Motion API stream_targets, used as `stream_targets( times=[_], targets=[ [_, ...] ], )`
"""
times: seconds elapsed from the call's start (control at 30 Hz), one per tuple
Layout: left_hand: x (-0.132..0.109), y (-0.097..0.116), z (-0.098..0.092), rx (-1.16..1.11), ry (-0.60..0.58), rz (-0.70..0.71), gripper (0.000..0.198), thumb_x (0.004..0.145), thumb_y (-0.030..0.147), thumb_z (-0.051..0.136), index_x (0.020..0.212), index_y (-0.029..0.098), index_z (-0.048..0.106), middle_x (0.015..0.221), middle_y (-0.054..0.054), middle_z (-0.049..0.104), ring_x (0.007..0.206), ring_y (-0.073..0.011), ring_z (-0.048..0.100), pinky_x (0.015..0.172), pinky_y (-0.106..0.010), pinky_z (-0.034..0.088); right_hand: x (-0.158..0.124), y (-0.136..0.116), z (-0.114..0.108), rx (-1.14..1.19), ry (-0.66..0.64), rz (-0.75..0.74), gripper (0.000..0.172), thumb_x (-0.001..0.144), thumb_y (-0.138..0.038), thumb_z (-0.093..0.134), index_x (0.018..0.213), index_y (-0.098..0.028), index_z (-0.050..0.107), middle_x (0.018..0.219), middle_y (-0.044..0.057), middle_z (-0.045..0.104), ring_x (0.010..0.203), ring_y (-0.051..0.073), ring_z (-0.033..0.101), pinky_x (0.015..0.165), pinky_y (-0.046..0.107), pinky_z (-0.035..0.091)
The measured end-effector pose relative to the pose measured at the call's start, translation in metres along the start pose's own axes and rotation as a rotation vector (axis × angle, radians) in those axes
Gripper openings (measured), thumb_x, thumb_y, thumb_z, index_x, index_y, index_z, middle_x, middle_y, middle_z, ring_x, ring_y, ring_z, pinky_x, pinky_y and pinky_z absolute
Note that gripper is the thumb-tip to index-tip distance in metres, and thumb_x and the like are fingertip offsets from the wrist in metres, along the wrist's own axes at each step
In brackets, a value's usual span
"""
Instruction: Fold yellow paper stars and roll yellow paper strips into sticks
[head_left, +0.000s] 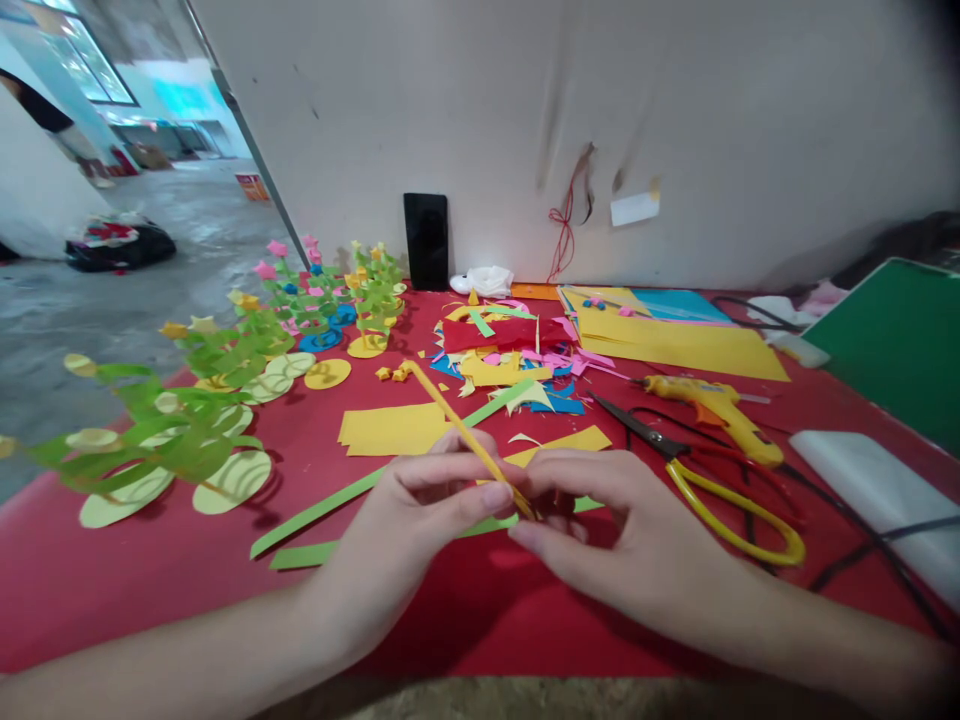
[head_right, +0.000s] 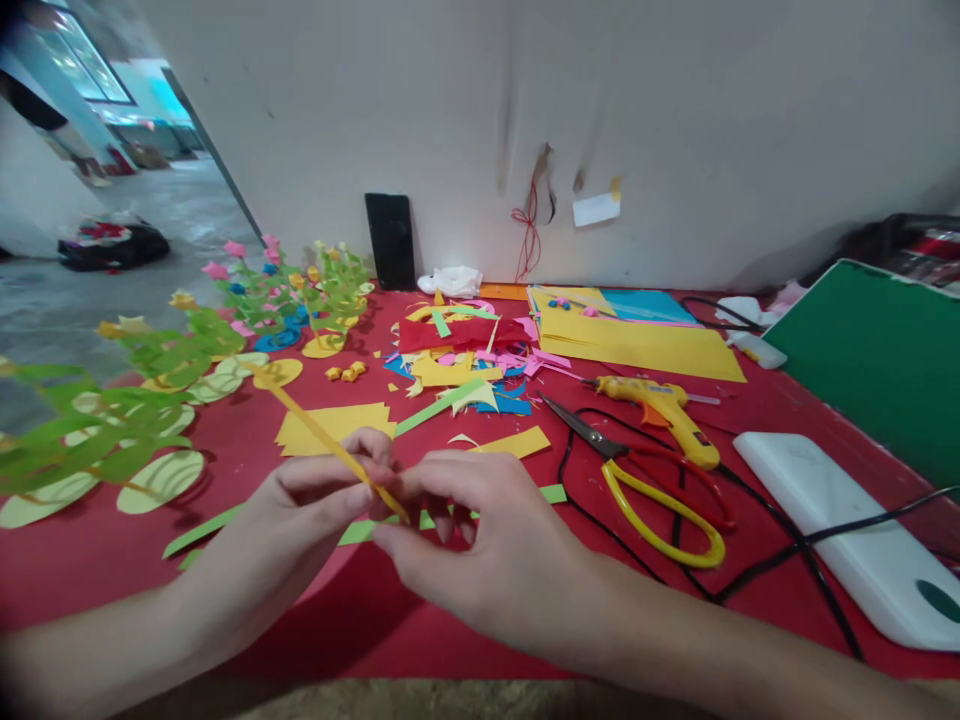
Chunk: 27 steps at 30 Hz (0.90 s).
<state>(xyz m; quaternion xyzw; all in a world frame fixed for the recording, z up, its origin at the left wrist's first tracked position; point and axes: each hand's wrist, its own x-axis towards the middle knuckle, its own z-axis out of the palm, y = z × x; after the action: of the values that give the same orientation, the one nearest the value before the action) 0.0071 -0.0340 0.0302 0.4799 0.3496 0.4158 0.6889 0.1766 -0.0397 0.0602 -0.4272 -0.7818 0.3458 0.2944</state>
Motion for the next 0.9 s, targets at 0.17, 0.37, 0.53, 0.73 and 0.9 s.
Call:
stream_targets(
  times=[0.17, 0.37, 0.53, 0.73, 0.9],
  targets=[
    [0.0, 0.001, 0.001, -0.059, -0.013, -0.014, 0.013, 0.077, 0.017, 0.059, 0.076, 0.024, 0.07, 0.086, 0.002, 0.063, 0.085, -0.0097, 0.055, 0.075, -0.015, 0.044, 0.001, -0.001, 0.0, -0.003, 0.022, 0.026, 0.015, 0.079, -0.022, 0.052, 0.068, -0.016, 0.062, 0.062, -0.002, 0.06, 0.059, 0.008, 0.053, 0.054, 0.016, 0.041],
    [-0.001, 0.0, 0.002, -0.053, 0.022, 0.005, 0.014, 0.074, 0.015, 0.062, 0.077, 0.026, 0.071, 0.088, 0.004, 0.059, 0.082, -0.0076, 0.057, 0.074, -0.012, 0.045, 0.001, 0.0, -0.005, -0.03, 0.056, 0.005, 0.017, 0.079, -0.025, 0.052, 0.07, -0.018, 0.066, 0.066, 0.0, 0.064, 0.061, 0.01, 0.057, 0.055, 0.017, 0.043],
    [0.003, 0.001, -0.002, 0.068, 0.0, 0.002, 0.017, 0.07, 0.013, 0.067, 0.078, 0.028, 0.07, 0.088, 0.005, 0.063, 0.087, -0.0094, 0.057, 0.075, -0.013, 0.044, 0.004, -0.001, -0.021, 0.059, -0.129, 0.183, 0.02, 0.077, -0.029, 0.054, 0.067, -0.018, 0.067, 0.06, 0.0, 0.062, 0.054, 0.008, 0.051, 0.048, 0.016, 0.039],
    [0.012, 0.005, -0.005, -0.026, -0.382, -0.287, 0.021, 0.082, 0.021, 0.05, 0.08, 0.013, 0.069, 0.075, -0.006, 0.069, 0.07, -0.0141, 0.063, 0.07, -0.024, 0.048, 0.006, 0.007, -0.045, 0.166, -0.511, 0.392, 0.021, 0.073, -0.035, 0.057, 0.073, -0.019, 0.07, 0.053, -0.002, 0.053, 0.045, 0.007, 0.043, 0.04, 0.017, 0.032],
    [0.009, 0.001, -0.003, -0.108, -0.605, -0.461, 0.029, 0.086, 0.027, 0.041, 0.087, 0.01, 0.066, 0.074, -0.011, 0.069, 0.044, -0.0104, 0.058, 0.042, -0.02, 0.043, 0.01, 0.016, -0.043, 0.215, -0.676, 0.426, 0.023, 0.071, -0.034, 0.058, 0.079, -0.017, 0.071, 0.052, -0.001, 0.052, 0.05, 0.009, 0.047, 0.045, 0.019, 0.035]
  ],
)
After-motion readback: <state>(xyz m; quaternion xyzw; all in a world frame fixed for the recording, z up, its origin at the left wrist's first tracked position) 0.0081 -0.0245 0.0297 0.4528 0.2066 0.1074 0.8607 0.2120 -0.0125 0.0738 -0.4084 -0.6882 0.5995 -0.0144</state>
